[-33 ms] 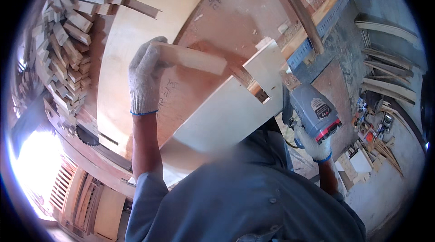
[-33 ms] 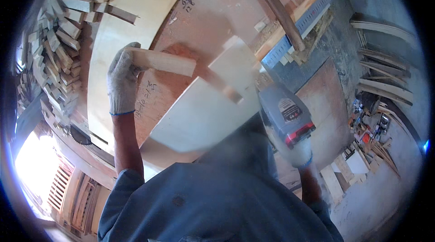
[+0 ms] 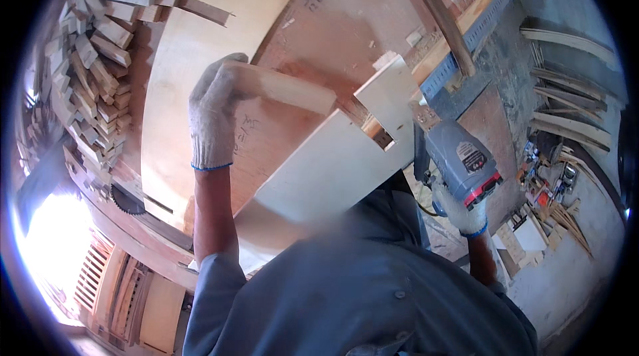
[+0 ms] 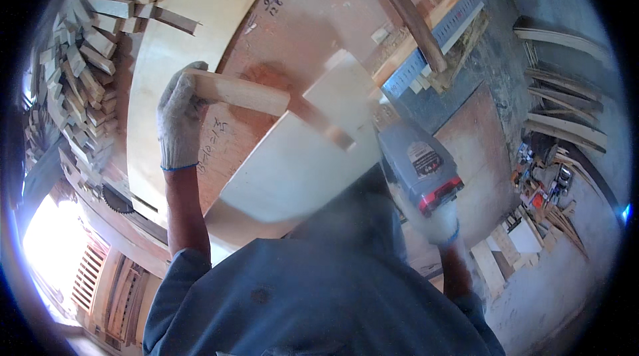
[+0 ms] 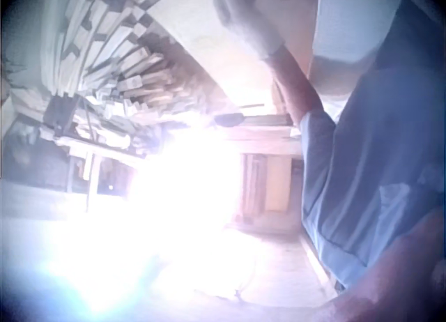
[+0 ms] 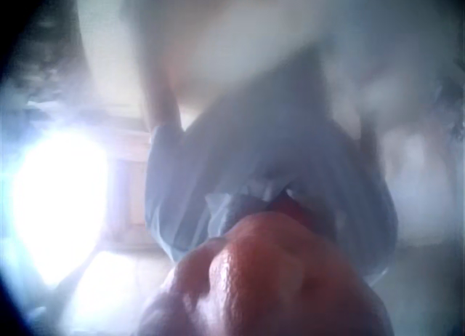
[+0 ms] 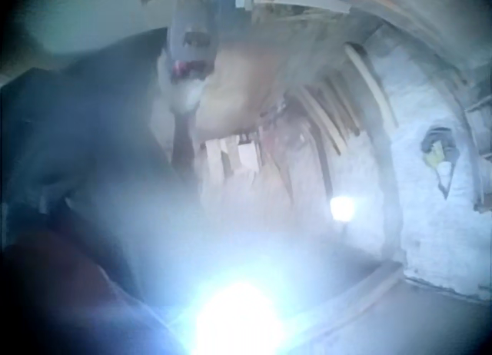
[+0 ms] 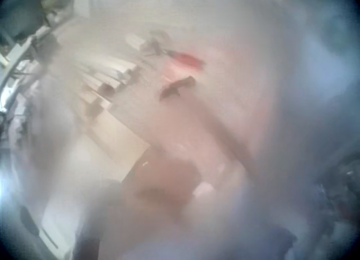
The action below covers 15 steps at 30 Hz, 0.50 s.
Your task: The person assembles a wooden frame by placing small wooden strips into rectangular slots on a larger board and securing them with a pneumatic nail gun. The person repeatedly picks up strips, aligns them, and fastens them in place.
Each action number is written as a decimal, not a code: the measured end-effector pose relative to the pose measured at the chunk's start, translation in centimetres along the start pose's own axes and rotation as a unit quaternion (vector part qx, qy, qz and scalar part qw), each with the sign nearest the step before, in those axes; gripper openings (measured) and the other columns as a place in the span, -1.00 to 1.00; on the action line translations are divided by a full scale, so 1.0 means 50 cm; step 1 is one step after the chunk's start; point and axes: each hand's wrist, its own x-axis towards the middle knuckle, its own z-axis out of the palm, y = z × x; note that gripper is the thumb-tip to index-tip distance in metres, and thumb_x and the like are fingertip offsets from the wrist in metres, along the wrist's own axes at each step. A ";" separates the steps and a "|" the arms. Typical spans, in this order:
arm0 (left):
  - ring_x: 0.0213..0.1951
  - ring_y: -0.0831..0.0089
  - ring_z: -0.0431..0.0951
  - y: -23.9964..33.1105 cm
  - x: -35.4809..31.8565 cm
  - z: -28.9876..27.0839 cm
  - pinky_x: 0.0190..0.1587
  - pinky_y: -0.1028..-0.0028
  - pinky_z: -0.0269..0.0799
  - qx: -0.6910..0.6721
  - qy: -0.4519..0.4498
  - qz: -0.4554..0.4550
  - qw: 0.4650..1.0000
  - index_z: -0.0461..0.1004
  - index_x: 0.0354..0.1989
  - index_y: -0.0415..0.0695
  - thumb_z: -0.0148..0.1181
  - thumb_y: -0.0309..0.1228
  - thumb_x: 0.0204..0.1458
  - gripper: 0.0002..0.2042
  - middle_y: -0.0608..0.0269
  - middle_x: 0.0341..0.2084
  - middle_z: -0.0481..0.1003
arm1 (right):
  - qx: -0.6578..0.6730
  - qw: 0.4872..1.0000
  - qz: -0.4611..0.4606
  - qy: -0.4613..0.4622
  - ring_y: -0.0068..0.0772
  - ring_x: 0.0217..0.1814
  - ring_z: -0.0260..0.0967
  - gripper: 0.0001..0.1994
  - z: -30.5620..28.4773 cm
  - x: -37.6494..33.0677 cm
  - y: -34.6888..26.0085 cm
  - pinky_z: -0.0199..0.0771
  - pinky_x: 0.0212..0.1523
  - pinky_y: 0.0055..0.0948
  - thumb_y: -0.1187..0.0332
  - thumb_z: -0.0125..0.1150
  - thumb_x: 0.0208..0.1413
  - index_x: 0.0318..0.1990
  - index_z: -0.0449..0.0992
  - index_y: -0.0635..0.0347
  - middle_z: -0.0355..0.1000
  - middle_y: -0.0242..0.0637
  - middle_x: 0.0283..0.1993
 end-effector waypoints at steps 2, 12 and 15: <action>-0.08 0.39 0.64 0.008 -0.013 0.032 0.01 0.39 0.57 0.052 -0.018 0.010 0.998 0.54 0.13 -0.38 0.15 -0.28 0.36 -0.62 0.13 -0.13 0.62 | 0.194 0.971 0.139 0.033 -0.33 0.07 0.55 -0.65 -0.006 -0.015 0.065 0.57 0.05 -0.28 0.52 0.40 0.17 0.11 0.56 0.23 0.58 -0.22 0.02; -0.09 0.33 0.70 -0.012 -0.032 0.171 0.03 0.39 0.55 0.100 -0.159 -0.140 0.972 0.51 0.16 -0.31 0.11 -0.18 0.38 -0.59 0.14 -0.12 0.61 | -0.138 0.981 -0.128 -0.048 -0.30 -0.05 0.63 -0.66 0.009 0.004 -0.080 0.65 -0.02 -0.31 0.46 0.46 0.14 0.07 0.60 0.22 0.65 -0.25 -0.03; -0.08 0.40 0.65 0.000 -0.026 0.199 0.04 0.40 0.50 0.149 -0.217 -0.143 0.954 0.55 0.14 -0.25 0.12 -0.18 0.37 -0.61 0.16 -0.12 0.62 | -0.068 0.991 -0.118 -0.013 -0.31 -0.04 0.63 -0.68 0.020 0.005 -0.048 0.64 -0.02 -0.29 0.46 0.49 0.11 0.02 0.63 0.20 0.66 -0.26 -0.06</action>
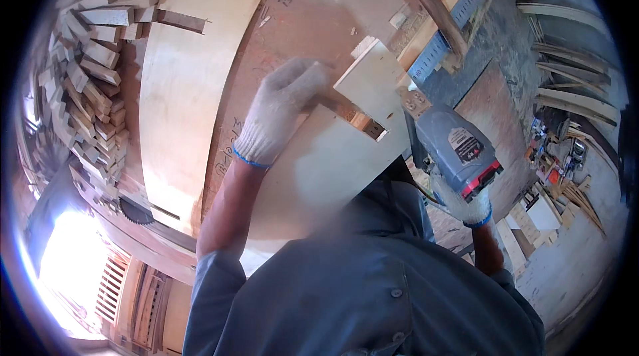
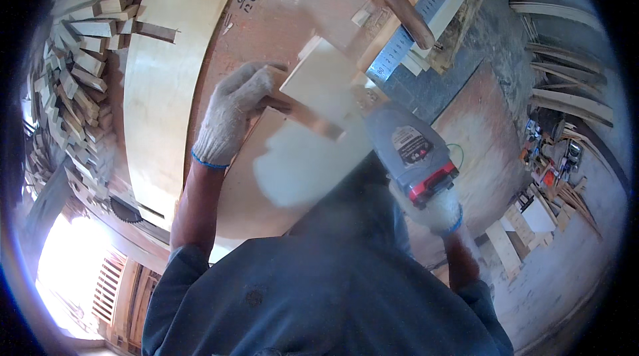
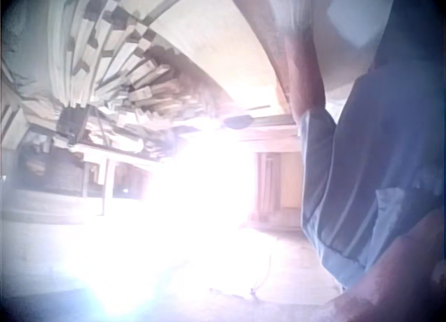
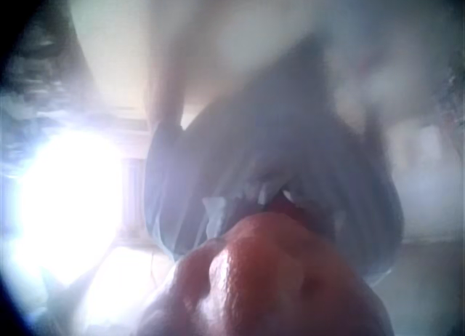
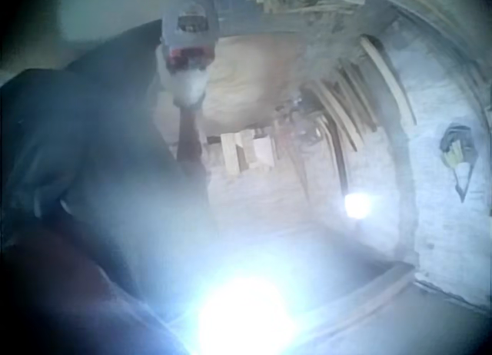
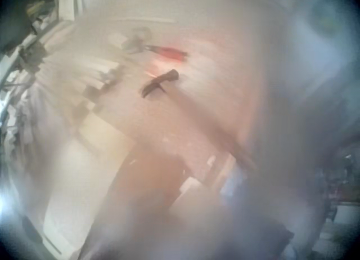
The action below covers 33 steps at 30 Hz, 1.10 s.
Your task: The person assembles a wooden frame by placing small wooden strips into rectangular slots on a larger board and securing them with a pneumatic nail gun. The person repeatedly picks up strips, aligns them, and fastens them in place.
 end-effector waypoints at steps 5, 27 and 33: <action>-0.10 0.31 0.63 0.002 0.013 0.001 0.01 0.31 0.51 0.079 -0.063 0.084 0.991 0.56 0.14 -0.21 0.16 -0.34 0.28 -0.67 0.13 -0.07 0.58 | 0.053 0.998 0.025 0.008 -0.30 -0.03 0.63 -0.69 0.007 -0.004 0.014 0.63 -0.03 -0.30 0.43 0.51 0.10 0.00 0.64 0.17 0.66 -0.26 -0.07; 0.10 0.44 0.59 -0.105 0.073 -0.048 0.17 0.37 0.53 0.017 -0.173 0.233 0.957 0.49 0.32 -0.28 0.27 -0.18 0.32 -0.48 0.14 0.15 0.60 | -0.004 0.998 0.060 0.026 -0.52 -0.22 0.52 -0.78 -0.009 0.020 -0.034 0.56 -0.19 -0.44 0.55 0.40 0.18 -0.05 0.55 0.30 0.56 -0.32 -0.23; 0.18 0.36 0.58 -0.102 0.078 -0.053 0.23 0.36 0.49 0.062 -0.191 0.257 0.945 0.50 0.32 -0.20 0.35 -0.23 0.24 -0.48 0.14 0.18 0.59 | -0.070 0.996 0.064 0.002 -0.58 -0.27 0.48 -0.84 -0.012 0.029 -0.042 0.52 -0.24 -0.47 0.58 0.33 0.22 -0.08 0.52 0.30 0.53 -0.36 -0.28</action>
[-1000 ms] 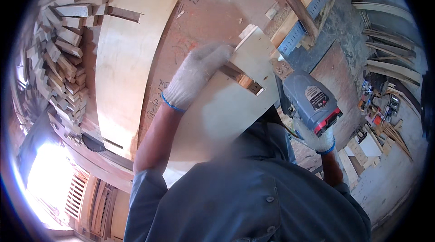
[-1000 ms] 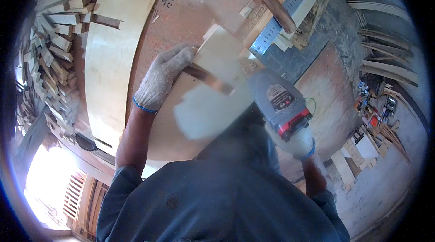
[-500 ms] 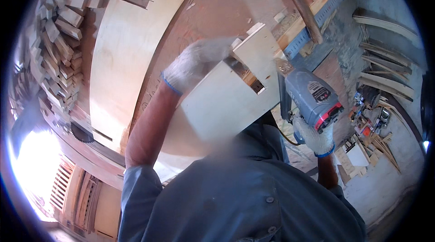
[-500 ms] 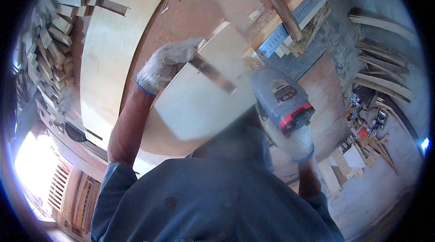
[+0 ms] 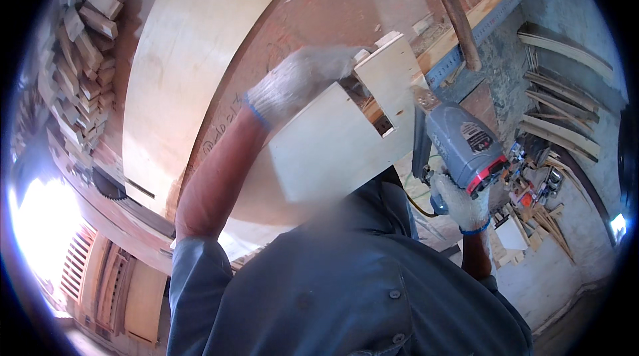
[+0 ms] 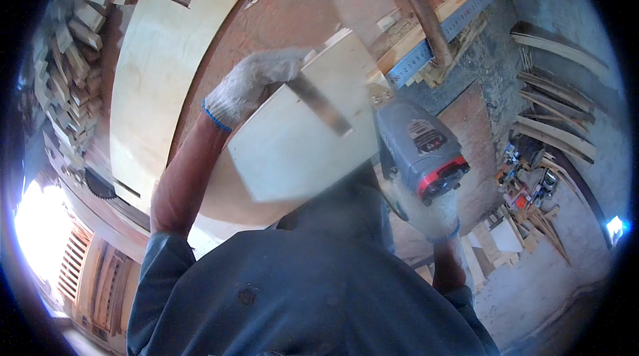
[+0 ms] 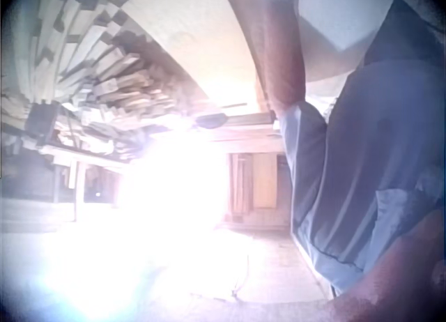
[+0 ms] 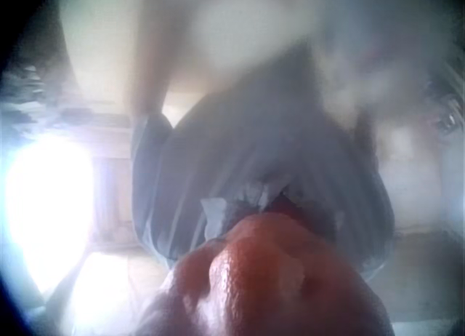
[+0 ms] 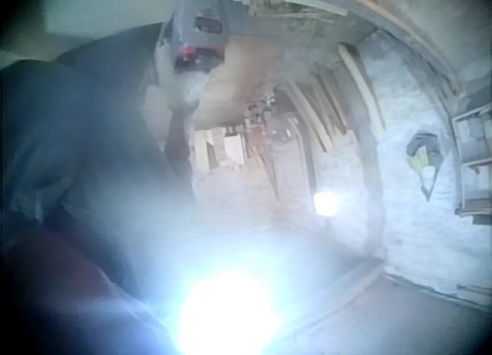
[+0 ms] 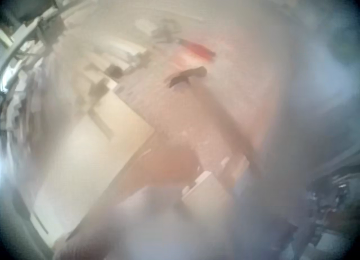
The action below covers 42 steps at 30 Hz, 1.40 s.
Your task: The person assembles a wooden frame by placing small wooden strips into rectangular slots on a larger board and securing them with a pneumatic nail gun. The person repeatedly picks up strips, aligns them, and fastens them in place.
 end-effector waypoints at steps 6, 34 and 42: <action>0.28 0.24 0.54 0.016 0.007 -0.010 0.32 0.28 0.44 0.043 -0.001 0.001 0.999 0.53 0.29 -0.15 0.48 -0.28 0.09 -0.43 0.13 0.25 0.56 | 0.130 0.981 0.141 0.019 -0.62 -0.33 0.43 -0.88 0.013 0.000 -0.023 0.47 -0.30 -0.50 0.60 0.25 0.22 -0.12 0.49 0.29 0.48 -0.40 -0.35; -0.22 0.23 0.68 0.048 0.034 0.027 -0.04 0.29 0.54 0.092 0.104 -0.118 0.983 0.67 0.04 -0.15 0.22 -0.09 0.18 -0.57 0.01 -0.28 0.70 | 0.114 0.978 0.152 0.085 -0.57 -0.53 0.38 -0.74 0.010 0.025 -0.191 0.39 -0.44 -0.48 0.61 0.28 0.10 -0.05 0.48 0.26 0.45 -0.41 -0.48; -0.15 0.16 0.66 0.019 0.038 0.020 0.02 0.25 0.51 0.091 0.111 -0.111 0.983 0.68 0.02 -0.17 0.23 -0.04 0.15 -0.54 -0.06 -0.22 0.68 | 0.066 0.980 0.105 0.153 -0.52 -0.60 0.36 -0.63 -0.022 -0.006 -0.039 0.36 -0.58 -0.46 0.59 0.21 0.12 0.10 0.43 0.26 0.41 -0.39 -0.54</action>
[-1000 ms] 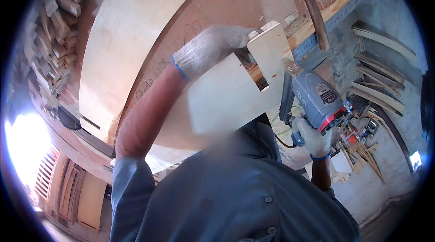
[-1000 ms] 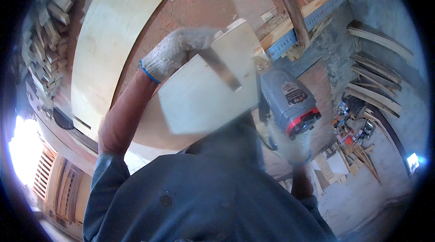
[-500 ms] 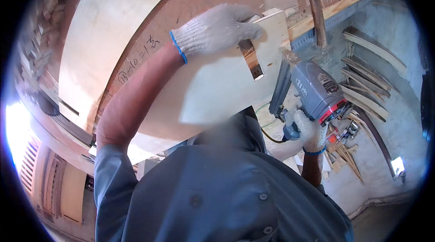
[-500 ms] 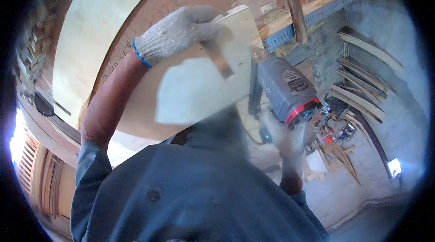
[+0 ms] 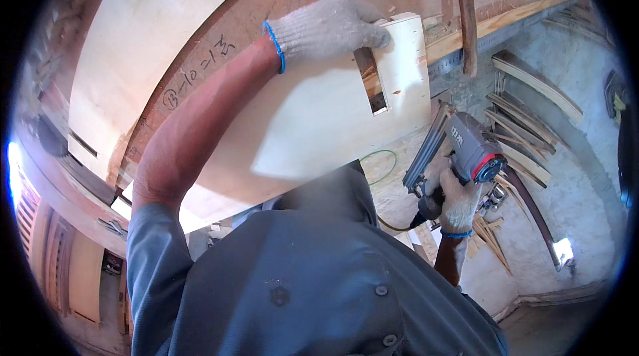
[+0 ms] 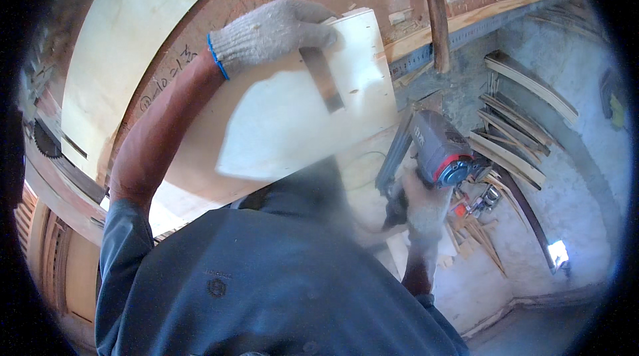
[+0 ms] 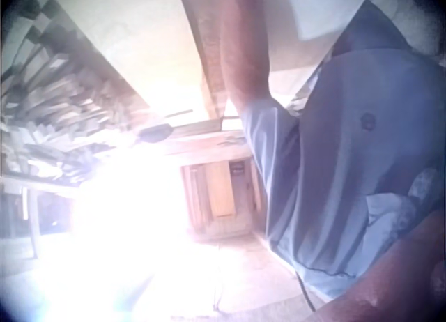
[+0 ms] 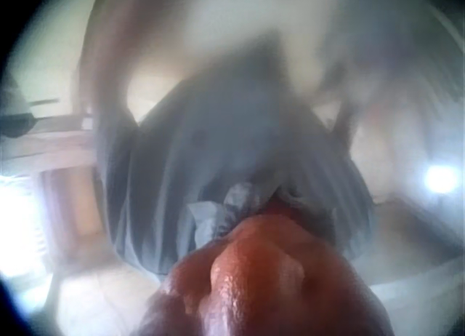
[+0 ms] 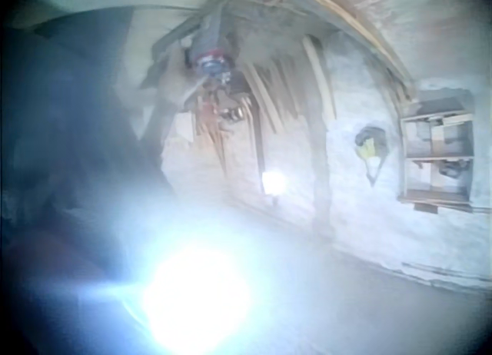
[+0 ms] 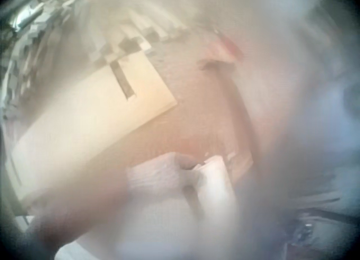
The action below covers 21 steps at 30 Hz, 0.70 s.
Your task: The person assembles a wooden frame by placing small wooden strips into rectangular slots on a larger board and securing them with a pneumatic nail gun. The person repeatedly picks up strips, aligns them, and fastens them in place.
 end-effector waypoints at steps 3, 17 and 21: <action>-0.12 0.18 0.65 0.000 0.003 0.006 0.05 0.25 0.50 0.015 -0.003 0.013 1.000 0.64 0.09 -0.18 0.22 -0.05 0.18 -0.52 -0.03 -0.17 0.67 | 0.010 0.994 0.106 -0.029 -0.50 -0.55 0.41 -0.70 0.007 -0.021 -0.074 0.41 -0.53 -0.47 0.55 0.19 0.15 0.05 0.46 0.28 0.45 -0.37 -0.49; -0.16 0.28 0.64 -0.003 0.008 0.004 0.04 0.25 0.51 0.038 -0.013 0.028 0.999 0.59 0.07 -0.19 0.17 -0.07 0.26 -0.56 0.10 -0.21 0.65 | 0.039 0.989 0.142 -0.029 -0.45 -0.54 0.44 -0.80 0.012 -0.037 -0.033 0.49 -0.50 -0.42 0.45 0.15 0.18 -0.08 0.50 0.34 0.49 -0.30 -0.47; -0.18 0.32 0.63 -0.011 0.013 0.004 0.01 0.26 0.51 0.047 -0.001 0.052 0.998 0.60 -0.02 -0.19 0.16 -0.08 0.26 -0.60 0.11 -0.28 0.62 | 0.034 0.983 0.171 -0.055 -0.42 -0.54 0.44 -0.73 0.000 -0.034 -0.005 0.52 -0.47 -0.39 0.42 0.16 0.18 -0.01 0.49 0.37 0.48 -0.29 -0.48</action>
